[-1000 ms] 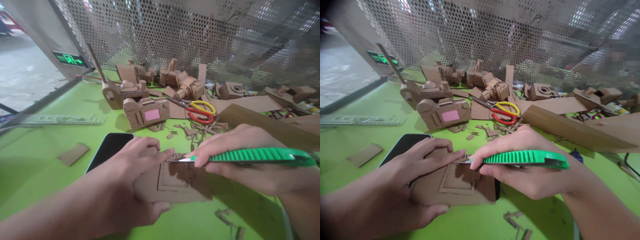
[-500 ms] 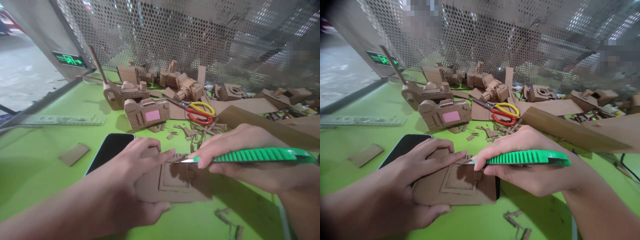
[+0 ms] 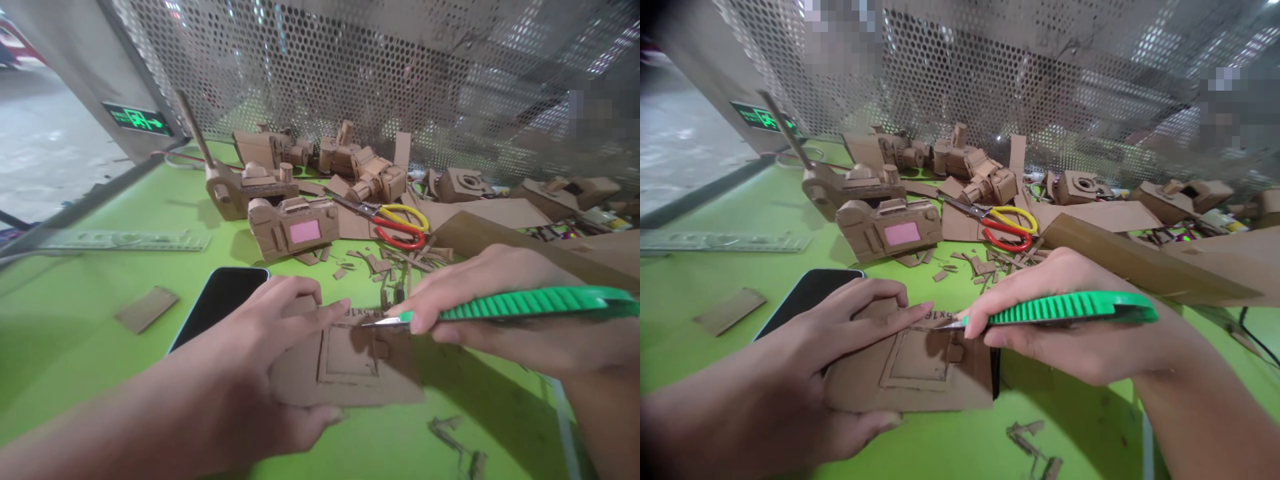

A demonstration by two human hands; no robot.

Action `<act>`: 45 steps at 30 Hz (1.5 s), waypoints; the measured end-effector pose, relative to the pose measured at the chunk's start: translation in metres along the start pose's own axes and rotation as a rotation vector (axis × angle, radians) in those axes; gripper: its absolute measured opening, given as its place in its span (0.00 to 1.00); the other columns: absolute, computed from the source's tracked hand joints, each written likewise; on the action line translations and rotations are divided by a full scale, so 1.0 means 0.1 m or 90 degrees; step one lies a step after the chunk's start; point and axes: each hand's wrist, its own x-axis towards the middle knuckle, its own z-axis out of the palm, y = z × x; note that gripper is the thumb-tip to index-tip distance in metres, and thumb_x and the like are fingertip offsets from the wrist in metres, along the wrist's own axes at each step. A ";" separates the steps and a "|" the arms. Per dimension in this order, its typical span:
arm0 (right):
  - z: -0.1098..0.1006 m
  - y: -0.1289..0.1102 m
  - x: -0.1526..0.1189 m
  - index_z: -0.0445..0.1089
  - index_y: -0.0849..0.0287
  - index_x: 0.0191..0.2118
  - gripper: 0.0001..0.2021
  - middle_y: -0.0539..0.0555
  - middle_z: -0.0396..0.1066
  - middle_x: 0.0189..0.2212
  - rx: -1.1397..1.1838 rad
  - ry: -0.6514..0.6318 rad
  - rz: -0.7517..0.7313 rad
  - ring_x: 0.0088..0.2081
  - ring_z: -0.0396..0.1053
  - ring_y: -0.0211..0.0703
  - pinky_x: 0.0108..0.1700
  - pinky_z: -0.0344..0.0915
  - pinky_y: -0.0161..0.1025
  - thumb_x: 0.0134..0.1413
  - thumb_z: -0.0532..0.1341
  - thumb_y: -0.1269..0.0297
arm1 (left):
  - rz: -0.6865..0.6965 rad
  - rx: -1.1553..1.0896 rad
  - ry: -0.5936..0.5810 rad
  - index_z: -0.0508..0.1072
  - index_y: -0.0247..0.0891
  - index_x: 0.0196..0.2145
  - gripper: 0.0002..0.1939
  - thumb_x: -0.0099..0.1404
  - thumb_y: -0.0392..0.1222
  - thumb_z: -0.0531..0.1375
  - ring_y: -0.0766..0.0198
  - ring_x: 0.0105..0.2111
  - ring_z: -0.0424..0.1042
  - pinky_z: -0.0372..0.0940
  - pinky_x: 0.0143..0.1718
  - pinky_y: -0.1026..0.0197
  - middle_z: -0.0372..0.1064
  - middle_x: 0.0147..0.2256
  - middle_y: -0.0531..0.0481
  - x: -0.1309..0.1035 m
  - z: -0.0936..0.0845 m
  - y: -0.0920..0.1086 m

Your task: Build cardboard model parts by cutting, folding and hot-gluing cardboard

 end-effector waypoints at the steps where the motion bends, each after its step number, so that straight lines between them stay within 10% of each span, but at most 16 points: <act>1: 0.00 0.00 0.00 0.86 0.51 0.51 0.08 0.51 0.89 0.40 0.003 -0.002 0.008 0.33 0.86 0.44 0.37 0.81 0.36 0.71 0.72 0.69 | -0.006 0.002 -0.005 0.83 0.43 0.66 0.40 0.54 0.44 0.76 0.40 0.57 0.80 0.82 0.57 0.44 0.74 0.59 0.38 -0.01 0.00 -0.01; 15: 0.18 0.11 0.08 0.88 0.56 0.53 0.13 0.56 0.91 0.46 0.188 0.041 -0.042 0.55 0.89 0.54 0.56 0.83 0.37 0.66 0.75 0.74 | -0.069 -0.039 0.012 0.81 0.54 0.68 0.42 0.54 0.48 0.78 0.44 0.55 0.79 0.80 0.59 0.44 0.71 0.61 0.43 -0.09 0.08 -0.01; 45: -0.04 -0.02 0.00 0.86 0.52 0.49 0.09 0.49 0.90 0.39 0.004 -0.007 0.031 0.33 0.86 0.39 0.37 0.78 0.30 0.69 0.72 0.72 | 0.026 0.003 -0.013 0.84 0.43 0.62 0.34 0.56 0.45 0.74 0.42 0.57 0.79 0.81 0.55 0.46 0.81 0.55 0.41 0.06 -0.04 0.08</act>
